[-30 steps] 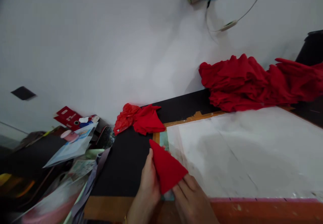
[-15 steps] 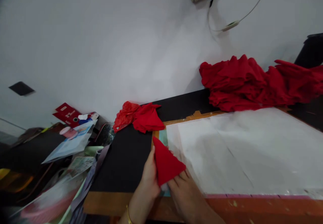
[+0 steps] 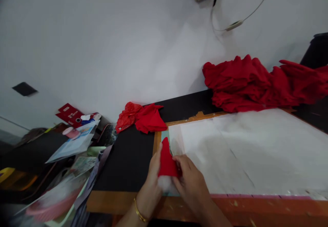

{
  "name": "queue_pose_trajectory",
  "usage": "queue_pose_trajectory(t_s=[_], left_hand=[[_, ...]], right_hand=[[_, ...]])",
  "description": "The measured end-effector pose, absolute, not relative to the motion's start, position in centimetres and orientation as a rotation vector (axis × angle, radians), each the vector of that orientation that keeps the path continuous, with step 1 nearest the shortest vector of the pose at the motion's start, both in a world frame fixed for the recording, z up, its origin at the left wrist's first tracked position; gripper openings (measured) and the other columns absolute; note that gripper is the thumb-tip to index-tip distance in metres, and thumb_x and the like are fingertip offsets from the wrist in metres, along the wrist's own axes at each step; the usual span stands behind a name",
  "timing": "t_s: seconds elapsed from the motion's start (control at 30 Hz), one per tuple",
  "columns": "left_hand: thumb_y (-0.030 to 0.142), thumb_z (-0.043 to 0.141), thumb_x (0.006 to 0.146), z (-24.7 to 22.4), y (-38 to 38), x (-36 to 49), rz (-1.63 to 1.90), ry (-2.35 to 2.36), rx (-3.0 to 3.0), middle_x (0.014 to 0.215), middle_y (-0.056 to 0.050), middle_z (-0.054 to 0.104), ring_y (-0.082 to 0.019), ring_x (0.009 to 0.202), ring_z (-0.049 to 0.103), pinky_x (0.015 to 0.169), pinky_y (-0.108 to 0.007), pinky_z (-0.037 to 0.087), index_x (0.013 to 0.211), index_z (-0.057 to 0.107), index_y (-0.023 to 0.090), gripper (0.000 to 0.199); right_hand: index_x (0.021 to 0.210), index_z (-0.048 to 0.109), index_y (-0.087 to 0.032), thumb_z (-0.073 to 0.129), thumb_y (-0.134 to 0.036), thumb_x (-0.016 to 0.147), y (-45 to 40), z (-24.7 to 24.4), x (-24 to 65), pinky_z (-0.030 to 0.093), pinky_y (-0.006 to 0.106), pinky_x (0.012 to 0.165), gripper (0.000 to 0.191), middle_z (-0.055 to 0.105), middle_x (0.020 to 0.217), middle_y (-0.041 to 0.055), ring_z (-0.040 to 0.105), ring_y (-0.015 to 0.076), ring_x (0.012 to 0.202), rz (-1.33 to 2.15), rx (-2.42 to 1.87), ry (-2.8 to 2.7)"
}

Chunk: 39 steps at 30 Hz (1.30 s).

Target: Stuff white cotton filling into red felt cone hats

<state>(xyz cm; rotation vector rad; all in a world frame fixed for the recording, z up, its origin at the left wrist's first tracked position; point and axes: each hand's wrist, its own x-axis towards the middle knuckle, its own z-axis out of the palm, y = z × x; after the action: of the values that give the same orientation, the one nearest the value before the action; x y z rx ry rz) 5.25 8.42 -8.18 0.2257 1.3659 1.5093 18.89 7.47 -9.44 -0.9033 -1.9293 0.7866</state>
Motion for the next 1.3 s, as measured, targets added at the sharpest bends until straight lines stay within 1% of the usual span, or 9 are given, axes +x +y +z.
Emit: queue_pose_trajectory(t_s=[0.07,0.17,0.27,0.33,0.47,0.6,0.83,1.07,1.3], left_hand=[[0.058,0.073,0.07,-7.6,8.3,5.9,1.494,1.242,0.156,0.078,-0.008,0.071,-0.019,0.067,0.066,0.065,-0.028,0.053,0.098,0.069,0.01,0.057],[0.057,0.066,0.077,-6.1,6.9,6.7,1.46,1.049,0.125,0.104,-0.013,0.071,-0.025,0.092,0.068,0.081,-0.033,0.053,0.117,0.063,0.012,0.061],[0.043,0.072,0.076,-5.1,4.9,6.9,1.493,1.092,0.353,0.126,-0.01,0.064,-0.024,0.111,0.062,0.092,-0.033,0.049,0.136,0.049,0.024,0.067],[0.031,0.075,0.075,-5.2,4.1,6.6,1.479,1.185,0.531,0.132,-0.01,0.06,-0.024,0.118,0.057,0.097,-0.031,0.045,0.135,0.05,0.024,0.065],[0.019,0.07,0.073,-6.1,4.3,6.0,1.482,1.414,0.679,0.115,-0.012,0.066,-0.022,0.104,0.061,0.091,-0.029,0.046,0.112,0.062,0.017,0.04],[0.008,0.064,0.066,-6.4,4.8,6.3,1.461,1.484,0.764,0.101,-0.008,0.069,-0.019,0.091,0.062,0.08,-0.026,0.047,0.1,0.065,0.017,0.036],[0.004,0.056,0.061,-7.0,4.8,5.7,1.471,1.563,0.857,0.086,-0.003,0.068,-0.016,0.076,0.06,0.066,-0.022,0.044,0.086,0.065,0.018,0.03],[0.011,0.059,0.074,-6.4,3.9,5.0,1.372,1.575,1.084,0.119,-0.01,0.064,-0.023,0.11,0.058,0.094,-0.029,0.043,0.115,0.062,0.019,0.042],[0.006,0.059,0.066,-6.0,5.4,5.1,1.397,1.768,1.207,0.082,-0.002,0.065,-0.02,0.081,0.058,0.077,-0.026,0.041,0.081,0.064,0.021,0.021]], right_hand=[[0.104,0.053,-0.021,0.044,-0.013,0.076,8.1,-9.4,18.9,0.052,0.03,0.068,0.03,0.066,0.093,0.0046,0.065,0.0195,0.08,0.805,-0.97,-1.877],[0.098,0.054,-0.021,0.044,-0.019,0.078,9.2,-9.2,19.4,0.051,0.03,0.065,0.023,0.067,0.086,0.0034,0.065,0.0195,0.073,0.765,-1.103,-1.791],[0.097,0.055,-0.02,0.046,-0.022,0.078,10.0,-9.0,20.0,0.05,0.031,0.064,0.021,0.067,0.082,0.0037,0.064,0.0199,0.069,0.742,-1.158,-1.755],[0.096,0.056,-0.02,0.046,-0.023,0.079,10.2,-8.8,20.1,0.05,0.032,0.067,0.02,0.067,0.083,0.0044,0.064,0.0202,0.071,0.764,-1.127,-1.76],[0.094,0.056,-0.019,0.046,-0.028,0.085,9.9,-8.6,19.7,0.051,0.031,0.067,0.016,0.064,0.09,0.0065,0.062,0.0196,0.076,0.948,-0.967,-1.747],[0.108,0.053,-0.018,0.052,-0.031,0.082,9.6,-8.7,19.2,0.052,0.033,0.076,0.028,0.066,0.102,0.0079,0.064,0.0212,0.087,1.15,-0.954,-1.613],[0.081,0.052,-0.022,0.046,-0.017,0.065,10.1,-8.7,19.1,0.043,0.026,0.058,0.018,0.059,0.068,-0.0028,0.055,0.0161,0.061,0.983,-1.131,-1.654],[0.087,0.054,-0.022,0.049,-0.017,0.067,10.1,-9.3,18.9,0.048,0.028,0.065,0.022,0.064,0.083,0.0019,0.061,0.019,0.073,0.849,-1.123,-1.683],[0.086,0.055,-0.022,0.046,-0.008,0.071,9.5,-9.2,18.9,0.049,0.027,0.067,0.022,0.062,0.084,0.0024,0.061,0.0183,0.075,0.795,-0.852,-1.795]])
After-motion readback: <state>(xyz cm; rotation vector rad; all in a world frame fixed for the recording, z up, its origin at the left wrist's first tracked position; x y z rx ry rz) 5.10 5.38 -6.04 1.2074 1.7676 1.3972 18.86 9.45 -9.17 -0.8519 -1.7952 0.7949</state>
